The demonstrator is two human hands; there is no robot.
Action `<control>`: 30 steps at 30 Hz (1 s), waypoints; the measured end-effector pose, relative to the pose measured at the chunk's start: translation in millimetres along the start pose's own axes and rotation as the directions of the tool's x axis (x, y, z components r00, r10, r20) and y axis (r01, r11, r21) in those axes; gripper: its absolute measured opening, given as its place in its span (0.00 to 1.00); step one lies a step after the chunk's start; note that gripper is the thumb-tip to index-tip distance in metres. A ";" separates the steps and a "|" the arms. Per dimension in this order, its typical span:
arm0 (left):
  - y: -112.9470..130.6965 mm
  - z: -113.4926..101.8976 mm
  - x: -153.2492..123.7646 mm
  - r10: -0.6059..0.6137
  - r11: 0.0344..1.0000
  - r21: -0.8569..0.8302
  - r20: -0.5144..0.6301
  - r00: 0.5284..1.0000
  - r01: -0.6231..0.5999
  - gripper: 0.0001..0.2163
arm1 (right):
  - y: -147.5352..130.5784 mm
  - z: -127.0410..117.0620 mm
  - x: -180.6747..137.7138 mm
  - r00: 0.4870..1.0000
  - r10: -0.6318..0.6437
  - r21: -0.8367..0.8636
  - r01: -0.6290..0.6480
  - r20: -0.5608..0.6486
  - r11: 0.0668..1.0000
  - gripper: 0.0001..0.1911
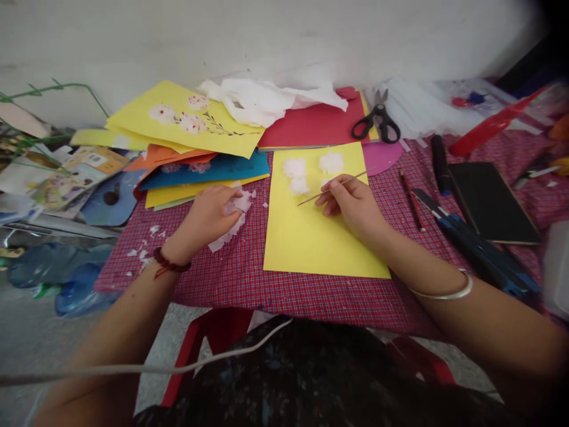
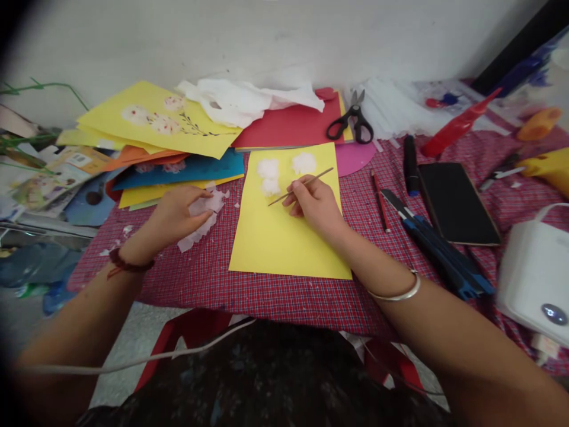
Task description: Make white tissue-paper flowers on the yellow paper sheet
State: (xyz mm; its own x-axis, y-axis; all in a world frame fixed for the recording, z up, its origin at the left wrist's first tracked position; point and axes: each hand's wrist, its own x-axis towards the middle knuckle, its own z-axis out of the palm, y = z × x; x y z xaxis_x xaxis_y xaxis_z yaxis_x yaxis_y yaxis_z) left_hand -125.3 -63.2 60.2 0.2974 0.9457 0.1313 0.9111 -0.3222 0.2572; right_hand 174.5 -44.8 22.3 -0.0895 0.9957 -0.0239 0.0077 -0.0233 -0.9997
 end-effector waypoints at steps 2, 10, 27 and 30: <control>2.0 7.0 2.1 -0.033 0.998 0.048 -0.017 0.999 0.034 0.11 | 0.9 -0.1 0.1 1.000 -0.006 0.005 0.006 -0.001 1.000 0.12; 2.8 -3.3 1.0 -0.322 0.913 -0.306 -0.130 0.938 0.271 0.06 | 3.6 -0.6 1.0 0.999 -0.028 0.003 0.028 0.023 1.000 0.14; 59.4 5.5 63.7 -0.266 0.605 -0.763 0.079 0.961 0.230 0.03 | 1.8 -9.9 9.7 0.999 -0.027 0.036 0.028 -0.028 0.999 0.12; 69.4 20.6 78.5 -0.250 0.573 -0.790 0.084 0.965 0.217 0.03 | 1.8 -11.8 11.0 0.999 -0.029 0.045 0.031 -0.038 0.998 0.12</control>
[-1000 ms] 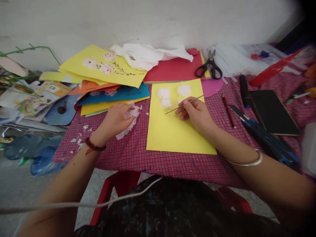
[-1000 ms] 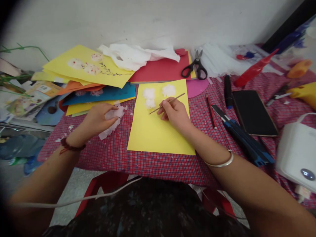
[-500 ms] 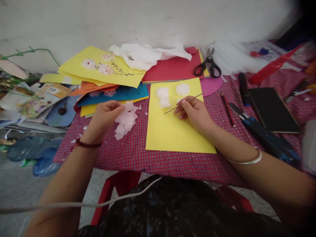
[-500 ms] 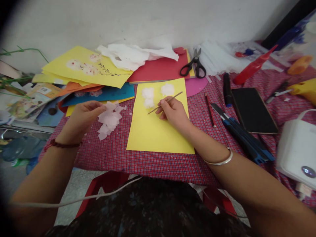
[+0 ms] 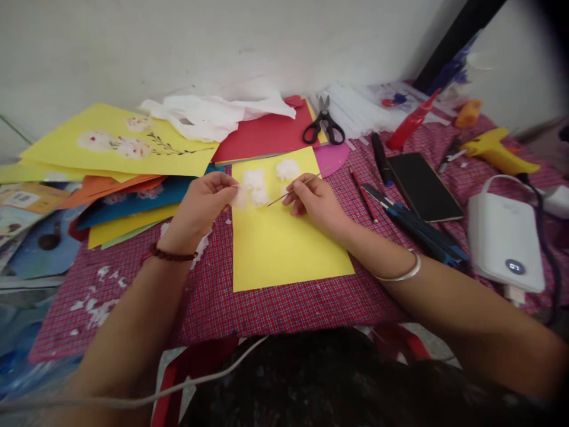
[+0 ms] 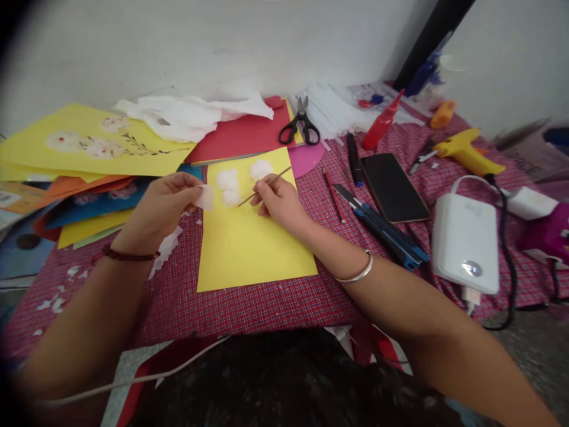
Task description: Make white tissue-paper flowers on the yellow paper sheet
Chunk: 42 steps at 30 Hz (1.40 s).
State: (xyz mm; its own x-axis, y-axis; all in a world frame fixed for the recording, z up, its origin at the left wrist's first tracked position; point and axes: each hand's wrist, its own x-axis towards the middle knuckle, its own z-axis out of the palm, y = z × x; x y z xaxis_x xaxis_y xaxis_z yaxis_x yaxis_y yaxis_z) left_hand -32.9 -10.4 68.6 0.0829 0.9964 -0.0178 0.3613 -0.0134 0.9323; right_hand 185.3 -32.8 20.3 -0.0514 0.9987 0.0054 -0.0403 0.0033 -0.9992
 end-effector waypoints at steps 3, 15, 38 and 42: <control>-6.8 8.2 3.3 -0.003 1.000 0.015 0.011 1.000 0.003 0.04 | -0.3 0.1 0.5 1.000 0.005 0.009 -0.005 0.000 1.000 0.12; -14.3 28.7 -7.7 0.125 0.938 0.303 0.160 0.979 -0.170 0.04 | -8.4 0.0 -4.6 0.993 -0.094 0.006 0.095 -0.078 0.995 0.19; -33.7 18.2 2.3 0.197 0.866 0.470 -0.009 0.980 -0.170 0.07 | -3.1 9.1 -24.0 0.827 -0.277 -0.756 0.561 0.490 0.339 0.13; -35.0 19.0 0.9 0.200 0.857 0.481 0.020 0.980 -0.185 0.08 | -1.2 10.5 -25.3 0.793 -0.287 -0.761 0.603 0.538 0.239 0.14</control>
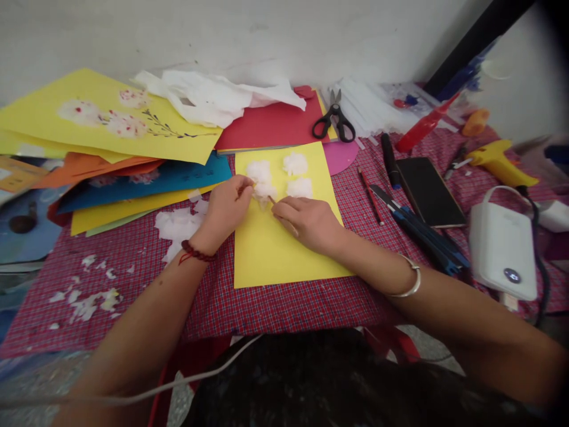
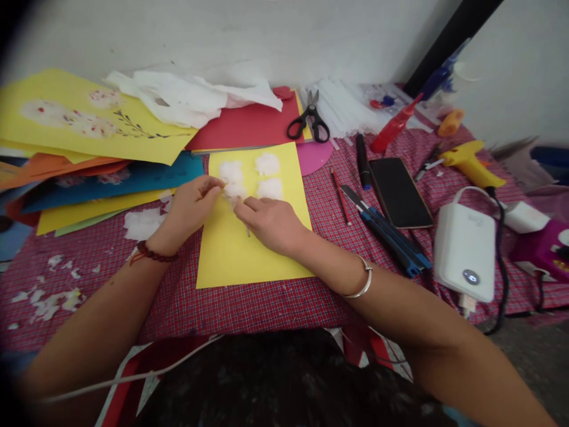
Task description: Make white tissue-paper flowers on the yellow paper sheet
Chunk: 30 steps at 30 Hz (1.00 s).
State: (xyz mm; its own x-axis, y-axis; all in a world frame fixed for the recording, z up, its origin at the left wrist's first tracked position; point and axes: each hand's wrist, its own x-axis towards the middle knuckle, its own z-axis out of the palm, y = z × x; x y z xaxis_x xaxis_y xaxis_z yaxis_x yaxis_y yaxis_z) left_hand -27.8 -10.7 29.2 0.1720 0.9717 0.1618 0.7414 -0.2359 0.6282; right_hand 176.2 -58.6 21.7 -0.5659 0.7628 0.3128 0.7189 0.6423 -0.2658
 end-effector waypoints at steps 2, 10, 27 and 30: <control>-0.6 0.2 0.4 -0.002 1.000 -0.007 -0.001 1.000 0.002 0.08 | 1.0 -0.6 -0.6 0.999 0.025 0.087 -0.020 -0.048 0.996 0.14; -7.9 0.8 0.0 -0.047 0.982 -0.186 -0.040 0.998 0.039 0.04 | 5.2 -3.9 0.1 0.885 0.432 0.790 -0.140 -0.170 0.597 0.14; 4.3 8.9 -7.3 0.092 0.990 0.111 -0.069 0.993 -0.084 0.06 | 16.3 -6.6 8.5 0.826 0.562 0.850 -0.268 -0.039 0.453 0.12; 8.8 6.2 -7.6 0.066 0.996 0.059 -0.090 0.994 -0.061 0.05 | 15.3 -8.6 10.2 0.820 0.570 0.875 -0.241 -0.048 0.421 0.12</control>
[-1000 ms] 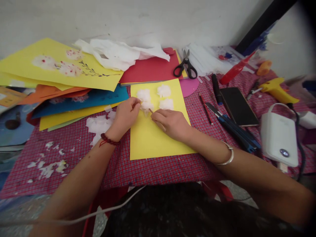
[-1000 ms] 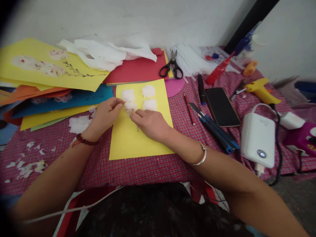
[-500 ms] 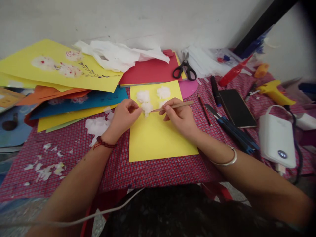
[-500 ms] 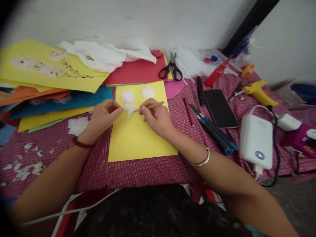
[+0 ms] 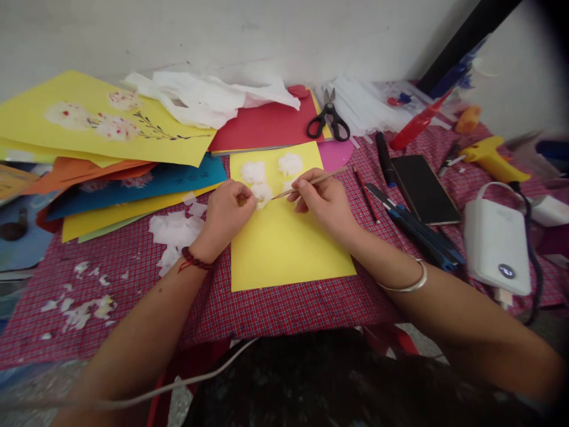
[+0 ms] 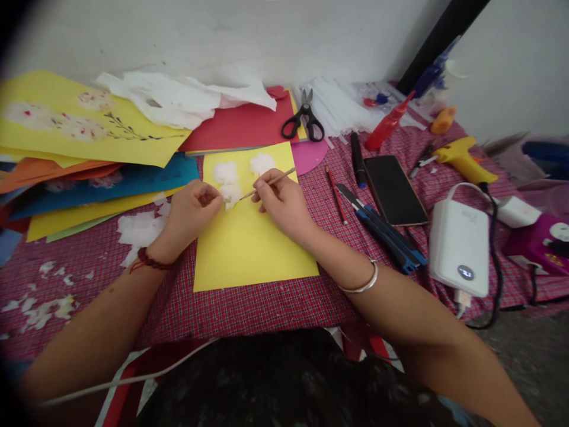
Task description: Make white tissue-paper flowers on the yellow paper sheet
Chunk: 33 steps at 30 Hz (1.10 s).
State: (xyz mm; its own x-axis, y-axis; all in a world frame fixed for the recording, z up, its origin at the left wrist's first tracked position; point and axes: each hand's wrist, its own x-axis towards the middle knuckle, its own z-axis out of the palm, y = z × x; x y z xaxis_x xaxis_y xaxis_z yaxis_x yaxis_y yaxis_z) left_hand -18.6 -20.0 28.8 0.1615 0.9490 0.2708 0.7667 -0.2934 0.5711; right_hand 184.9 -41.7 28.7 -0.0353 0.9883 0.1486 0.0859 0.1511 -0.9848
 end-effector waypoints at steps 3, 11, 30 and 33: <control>4.4 -1.6 -2.7 0.028 0.998 -0.051 0.045 0.999 -0.025 0.05 | -0.1 0.1 1.5 1.000 0.006 0.028 -0.006 0.001 1.000 0.14; -0.8 1.0 -1.2 0.032 0.998 0.048 0.062 0.998 -0.035 0.03 | 1.3 -0.2 3.0 1.000 0.024 0.059 -0.025 0.010 0.998 0.17; -4.0 -3.9 10.7 0.140 0.984 0.100 0.087 0.986 -0.149 0.05 | 3.5 6.3 5.3 0.999 0.039 0.035 -0.041 0.031 0.999 0.18; -3.0 -4.0 13.6 0.145 0.983 0.099 0.088 0.986 -0.153 0.05 | 3.8 10.1 4.8 0.998 0.031 0.027 -0.033 0.053 0.999 0.17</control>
State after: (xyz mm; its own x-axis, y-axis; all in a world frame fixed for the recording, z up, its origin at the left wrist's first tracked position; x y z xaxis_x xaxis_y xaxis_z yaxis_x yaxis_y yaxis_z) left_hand -21.2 -6.7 33.9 0.3248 0.9029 0.2817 0.7903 -0.4227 0.4435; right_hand 175.0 -36.6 24.7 -0.0849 0.9900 0.1129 0.0599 0.1181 -0.9912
